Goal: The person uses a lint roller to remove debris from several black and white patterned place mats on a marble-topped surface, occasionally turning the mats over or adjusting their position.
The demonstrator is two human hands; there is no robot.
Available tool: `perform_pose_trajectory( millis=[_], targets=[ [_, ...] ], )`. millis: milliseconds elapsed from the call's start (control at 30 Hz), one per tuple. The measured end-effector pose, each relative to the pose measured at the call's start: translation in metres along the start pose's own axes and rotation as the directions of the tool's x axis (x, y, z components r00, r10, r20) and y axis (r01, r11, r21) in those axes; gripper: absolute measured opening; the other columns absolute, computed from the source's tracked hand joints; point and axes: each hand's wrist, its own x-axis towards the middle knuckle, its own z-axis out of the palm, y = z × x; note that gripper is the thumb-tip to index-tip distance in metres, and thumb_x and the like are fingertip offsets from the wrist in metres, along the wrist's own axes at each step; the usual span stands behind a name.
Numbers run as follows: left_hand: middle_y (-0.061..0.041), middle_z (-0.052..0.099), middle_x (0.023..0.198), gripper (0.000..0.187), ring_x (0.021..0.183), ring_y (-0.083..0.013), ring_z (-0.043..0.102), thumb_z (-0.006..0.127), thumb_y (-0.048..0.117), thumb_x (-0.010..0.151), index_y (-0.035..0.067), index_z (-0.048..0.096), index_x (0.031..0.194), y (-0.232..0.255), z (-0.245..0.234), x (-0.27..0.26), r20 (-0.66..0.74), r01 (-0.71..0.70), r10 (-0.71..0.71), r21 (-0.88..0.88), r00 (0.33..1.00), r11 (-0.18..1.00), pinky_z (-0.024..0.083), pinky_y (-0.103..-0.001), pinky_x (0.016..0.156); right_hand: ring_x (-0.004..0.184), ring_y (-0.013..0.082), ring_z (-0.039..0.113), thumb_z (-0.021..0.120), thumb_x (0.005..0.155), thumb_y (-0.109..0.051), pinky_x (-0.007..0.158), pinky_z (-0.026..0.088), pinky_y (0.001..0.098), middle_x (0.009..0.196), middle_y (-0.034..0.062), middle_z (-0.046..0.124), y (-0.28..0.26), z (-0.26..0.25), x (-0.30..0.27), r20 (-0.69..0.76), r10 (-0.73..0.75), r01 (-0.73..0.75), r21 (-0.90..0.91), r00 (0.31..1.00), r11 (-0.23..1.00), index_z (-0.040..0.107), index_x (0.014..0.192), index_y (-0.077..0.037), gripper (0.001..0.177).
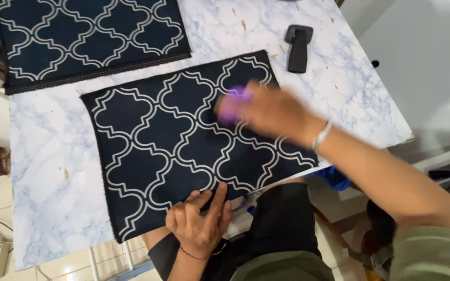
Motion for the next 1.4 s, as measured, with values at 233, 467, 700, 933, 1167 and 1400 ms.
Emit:
perform_pose_trajectory(
  millis=[233,467,700,933,1167,1400],
  targets=[
    [0.004,0.065,0.093,0.025,0.084,-0.0172,0.056,0.067,0.040,0.095,0.026,0.082,0.109,0.003,0.009,-0.004,-0.035,0.002,0.000,0.051,0.999,0.999,0.036,-0.036,0.087,0.087,0.0113,0.068,0.068,0.098,-0.018,0.059,0.058,0.0259,0.116,-0.0069,0.073,-0.043,-0.005,-0.038,-0.186,-0.214,0.245,0.165,0.959,0.955,0.069,0.133,-0.031,0.037],
    [0.004,0.066,0.093,0.024,0.082,-0.0194,0.055,0.066,0.039,0.097,0.025,0.082,0.108,0.003,0.009,-0.002,-0.029,-0.029,0.031,0.083,0.999,0.996,0.037,-0.037,0.087,0.076,0.0098,0.063,0.064,0.101,-0.037,0.056,0.049,0.0198,0.098,-0.0043,0.072,0.007,-0.024,-0.037,0.002,0.377,-0.372,0.167,0.926,0.913,0.073,0.128,-0.024,0.031],
    [0.002,0.063,0.095,0.024,0.085,-0.0188,0.057,0.068,0.034,0.094,0.023,0.080,0.111,0.005,-0.007,0.016,-0.002,-0.023,0.023,-0.004,1.000,1.000,0.038,-0.036,0.084,0.056,0.0124,0.062,0.076,0.083,-0.040,0.045,0.051,0.0289,0.084,-0.0008,0.066,-0.055,-0.026,-0.079,0.072,0.101,-0.115,0.235,0.992,0.965,0.073,0.128,-0.041,0.046],
    [-0.003,0.066,0.116,0.039,0.105,-0.0206,0.064,0.075,0.025,0.090,0.018,0.074,0.129,-0.014,-0.040,0.015,0.210,-0.090,0.111,-0.106,0.971,0.990,0.045,-0.036,0.093,0.090,0.0367,0.065,0.066,0.100,-0.039,0.072,0.055,0.0475,0.102,0.0145,0.063,0.005,-0.023,-0.108,-0.159,0.598,-0.612,-0.058,0.785,0.788,0.065,0.148,-0.032,0.049],
    [-0.009,0.064,0.125,0.055,0.116,-0.0289,0.063,0.079,0.041,0.077,0.015,0.068,0.124,-0.071,-0.092,0.025,0.189,-0.041,0.029,0.063,0.982,0.997,0.047,-0.051,0.095,0.119,0.0412,0.057,0.070,0.092,-0.042,0.095,0.045,0.0542,0.132,0.0187,0.061,0.010,-0.027,-0.117,-0.195,0.488,-0.524,-0.233,0.851,0.819,0.065,0.144,-0.023,0.056],
    [-0.007,0.070,0.121,0.049,0.111,-0.0274,0.066,0.078,0.039,0.081,0.007,0.072,0.118,-0.118,-0.113,0.011,0.243,0.044,-0.021,-0.089,0.970,0.995,0.052,-0.041,0.091,0.142,0.0329,0.042,0.076,0.070,-0.063,0.106,0.028,0.0591,0.148,0.0118,0.053,-0.046,-0.032,-0.101,0.039,-0.023,0.013,0.225,0.999,0.974,0.056,0.146,-0.021,0.089]
  ],
)
